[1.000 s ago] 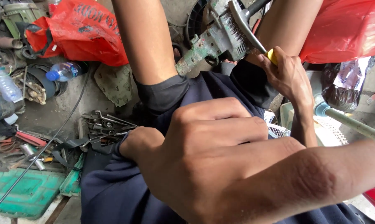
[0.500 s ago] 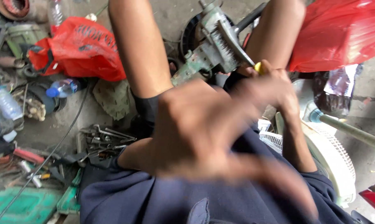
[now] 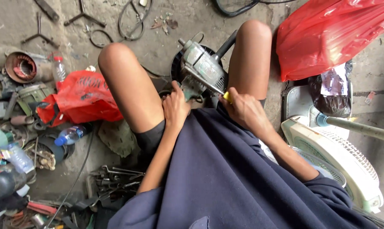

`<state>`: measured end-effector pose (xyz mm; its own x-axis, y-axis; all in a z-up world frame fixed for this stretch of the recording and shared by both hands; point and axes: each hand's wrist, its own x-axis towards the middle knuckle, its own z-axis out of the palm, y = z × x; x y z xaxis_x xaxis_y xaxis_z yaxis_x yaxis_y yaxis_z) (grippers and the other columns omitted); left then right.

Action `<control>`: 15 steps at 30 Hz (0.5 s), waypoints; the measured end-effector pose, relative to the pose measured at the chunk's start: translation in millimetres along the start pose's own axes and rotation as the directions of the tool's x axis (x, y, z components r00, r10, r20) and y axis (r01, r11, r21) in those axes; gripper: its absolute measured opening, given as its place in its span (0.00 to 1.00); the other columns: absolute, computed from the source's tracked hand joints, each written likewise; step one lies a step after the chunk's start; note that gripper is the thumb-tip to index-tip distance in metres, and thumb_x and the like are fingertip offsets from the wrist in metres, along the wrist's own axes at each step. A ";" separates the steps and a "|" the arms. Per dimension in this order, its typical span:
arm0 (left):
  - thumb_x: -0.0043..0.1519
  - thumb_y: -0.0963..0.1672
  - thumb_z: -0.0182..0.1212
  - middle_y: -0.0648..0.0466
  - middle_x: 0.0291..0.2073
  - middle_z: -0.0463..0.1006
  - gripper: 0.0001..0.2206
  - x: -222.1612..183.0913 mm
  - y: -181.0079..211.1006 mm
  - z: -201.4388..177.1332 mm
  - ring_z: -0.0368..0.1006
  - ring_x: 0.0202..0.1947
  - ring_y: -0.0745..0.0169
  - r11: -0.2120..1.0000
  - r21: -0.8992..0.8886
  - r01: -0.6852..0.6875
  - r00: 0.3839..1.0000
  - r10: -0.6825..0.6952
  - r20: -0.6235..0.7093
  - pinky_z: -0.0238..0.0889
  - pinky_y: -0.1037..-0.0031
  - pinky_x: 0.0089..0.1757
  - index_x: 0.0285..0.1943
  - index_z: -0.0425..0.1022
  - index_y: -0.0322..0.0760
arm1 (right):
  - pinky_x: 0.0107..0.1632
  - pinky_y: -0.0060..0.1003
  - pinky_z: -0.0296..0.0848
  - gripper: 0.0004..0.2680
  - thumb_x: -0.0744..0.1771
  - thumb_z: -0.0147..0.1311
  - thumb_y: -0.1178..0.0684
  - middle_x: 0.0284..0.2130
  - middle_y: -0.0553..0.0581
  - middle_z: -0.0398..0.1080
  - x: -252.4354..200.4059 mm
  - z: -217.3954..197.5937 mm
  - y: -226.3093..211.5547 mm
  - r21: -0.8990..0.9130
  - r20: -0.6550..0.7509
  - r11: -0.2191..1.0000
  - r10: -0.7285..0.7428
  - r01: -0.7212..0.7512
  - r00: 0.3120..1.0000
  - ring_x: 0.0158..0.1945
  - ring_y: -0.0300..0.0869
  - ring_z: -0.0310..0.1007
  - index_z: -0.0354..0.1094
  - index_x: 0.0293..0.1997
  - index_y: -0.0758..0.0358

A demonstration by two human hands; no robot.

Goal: Cleaning the exterior of a power tool by scraping off dirt with a screwdriver and using a wire brush.

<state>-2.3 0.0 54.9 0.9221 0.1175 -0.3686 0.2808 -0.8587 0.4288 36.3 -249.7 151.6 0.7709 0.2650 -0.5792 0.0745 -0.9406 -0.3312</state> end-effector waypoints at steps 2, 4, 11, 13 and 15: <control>0.62 0.51 0.82 0.31 0.41 0.89 0.46 16.3 -14.4 25.7 0.89 0.42 0.30 0.999 0.037 0.007 1.000 -0.006 -0.029 0.83 0.41 0.48 0.81 0.62 0.15 | 0.50 0.73 0.83 0.14 0.76 0.50 0.37 0.39 0.73 0.83 -2.5 10.7 -0.5 0.004 -0.009 1.000 0.003 -0.003 1.000 0.47 0.75 0.87 0.63 0.57 0.55; 0.61 0.53 0.80 0.36 0.34 0.89 0.45 18.9 -25.1 43.9 0.89 0.38 0.31 0.997 0.072 0.022 0.999 -0.019 -0.045 0.83 0.42 0.45 0.79 0.64 0.18 | 0.49 0.72 0.83 0.13 0.77 0.49 0.38 0.39 0.71 0.83 -12.2 23.1 3.6 0.011 -0.003 1.000 0.012 -0.012 1.000 0.46 0.75 0.87 0.62 0.57 0.56; 0.61 0.53 0.77 0.39 0.29 0.88 0.39 32.3 -32.0 68.4 0.89 0.34 0.32 0.997 0.059 0.041 0.995 -0.035 -0.097 0.82 0.43 0.40 0.74 0.66 0.24 | 0.49 0.72 0.85 0.14 0.78 0.43 0.40 0.37 0.71 0.82 -25.6 20.7 -16.7 -0.095 0.094 0.994 0.063 -0.055 0.994 0.46 0.76 0.87 0.58 0.64 0.58; 0.62 0.53 0.76 0.39 0.29 0.88 0.37 27.0 -29.6 62.2 0.89 0.34 0.32 0.998 0.051 0.036 0.995 -0.031 -0.100 0.82 0.43 0.40 0.73 0.67 0.25 | 0.48 0.71 0.86 0.14 0.78 0.43 0.41 0.37 0.70 0.82 0.9 33.2 -31.9 -0.107 0.064 0.993 0.052 -0.045 0.997 0.46 0.75 0.88 0.56 0.68 0.59; 0.58 0.51 0.80 0.39 0.29 0.88 0.37 24.7 -17.4 45.1 0.90 0.36 0.33 0.996 0.090 0.025 0.994 -0.015 -0.106 0.84 0.44 0.43 0.71 0.69 0.25 | 0.50 0.70 0.86 0.19 0.79 0.40 0.42 0.39 0.72 0.82 45.6 52.8 -34.2 -0.080 -0.054 0.995 -0.064 0.060 0.996 0.49 0.74 0.88 0.54 0.76 0.67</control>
<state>3.6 -4.7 1.2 0.9408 0.1826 -0.2854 0.2783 -0.8970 0.3435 35.5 -194.3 97.2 0.7974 0.3133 -0.5157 0.1713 -0.9370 -0.3044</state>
